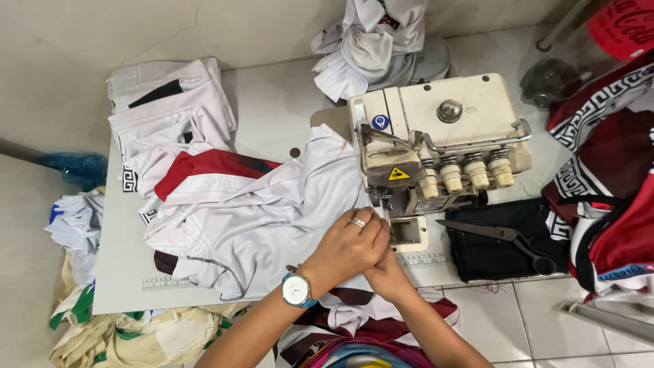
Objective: The person is preparing, aligning, and organizing fabric pieces for a garment assembly task at a sewing workstation.
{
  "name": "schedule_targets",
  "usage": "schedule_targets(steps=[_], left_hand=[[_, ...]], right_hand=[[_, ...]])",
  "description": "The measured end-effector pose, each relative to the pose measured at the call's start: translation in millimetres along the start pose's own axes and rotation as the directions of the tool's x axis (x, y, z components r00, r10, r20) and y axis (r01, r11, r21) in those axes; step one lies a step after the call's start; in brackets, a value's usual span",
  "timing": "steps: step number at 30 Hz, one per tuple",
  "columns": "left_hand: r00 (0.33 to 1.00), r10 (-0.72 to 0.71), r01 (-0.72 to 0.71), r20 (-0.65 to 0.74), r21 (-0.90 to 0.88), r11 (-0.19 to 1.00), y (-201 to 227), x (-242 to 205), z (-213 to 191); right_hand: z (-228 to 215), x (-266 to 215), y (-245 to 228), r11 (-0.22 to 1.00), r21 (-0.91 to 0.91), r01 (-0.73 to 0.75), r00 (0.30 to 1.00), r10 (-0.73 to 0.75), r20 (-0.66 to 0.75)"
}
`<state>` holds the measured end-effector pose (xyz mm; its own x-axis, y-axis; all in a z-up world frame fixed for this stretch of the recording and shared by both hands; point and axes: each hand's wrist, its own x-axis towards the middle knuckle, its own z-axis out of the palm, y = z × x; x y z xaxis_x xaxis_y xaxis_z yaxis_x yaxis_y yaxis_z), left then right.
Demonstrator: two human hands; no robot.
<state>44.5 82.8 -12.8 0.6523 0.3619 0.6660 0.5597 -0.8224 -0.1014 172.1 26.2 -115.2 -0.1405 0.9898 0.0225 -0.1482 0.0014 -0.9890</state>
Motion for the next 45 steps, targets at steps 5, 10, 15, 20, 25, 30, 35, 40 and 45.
schedule_targets(steps=[5,10,15,20,25,30,35,40,45], left_hand=[[0.994,-0.102,0.103,-0.042,0.020,0.994,8,-6,8],[0.957,-0.284,0.266,-0.059,-0.212,0.941,8,-63,-34],[0.773,-0.609,0.627,0.176,-0.066,0.776,4,-190,-53],[0.618,-0.777,0.786,0.120,-0.091,0.612,-43,-208,-107],[0.818,-0.512,0.575,-0.263,0.401,0.713,-177,-66,-154],[0.773,-0.633,0.617,0.048,-0.295,0.730,-225,17,-95],[0.899,-0.422,0.437,0.114,-0.261,0.861,-114,-50,-23],[0.979,-0.197,0.191,-0.059,-0.093,0.977,-42,-151,-3],[0.893,-0.431,0.406,-0.133,-0.176,0.897,-30,-159,-11]], right_hand=[[-3,-6,-3,0.995,-0.098,0.014,1.000,-0.014,0.003],[10,-17,-17,0.981,-0.192,-0.007,0.997,-0.009,-0.079],[1,-25,-6,0.975,-0.211,-0.071,0.975,0.024,-0.219],[3,-24,39,0.684,0.608,-0.404,0.875,0.483,0.038],[23,-13,12,0.642,0.585,-0.495,0.843,0.517,0.146],[24,-18,20,0.735,0.463,-0.495,0.837,0.546,0.029],[14,-24,-9,0.962,-0.066,-0.264,0.964,0.264,0.000],[4,-24,0,0.962,-0.251,-0.108,0.991,0.085,-0.100],[8,-19,2,0.975,-0.200,-0.096,0.986,0.065,-0.156]])
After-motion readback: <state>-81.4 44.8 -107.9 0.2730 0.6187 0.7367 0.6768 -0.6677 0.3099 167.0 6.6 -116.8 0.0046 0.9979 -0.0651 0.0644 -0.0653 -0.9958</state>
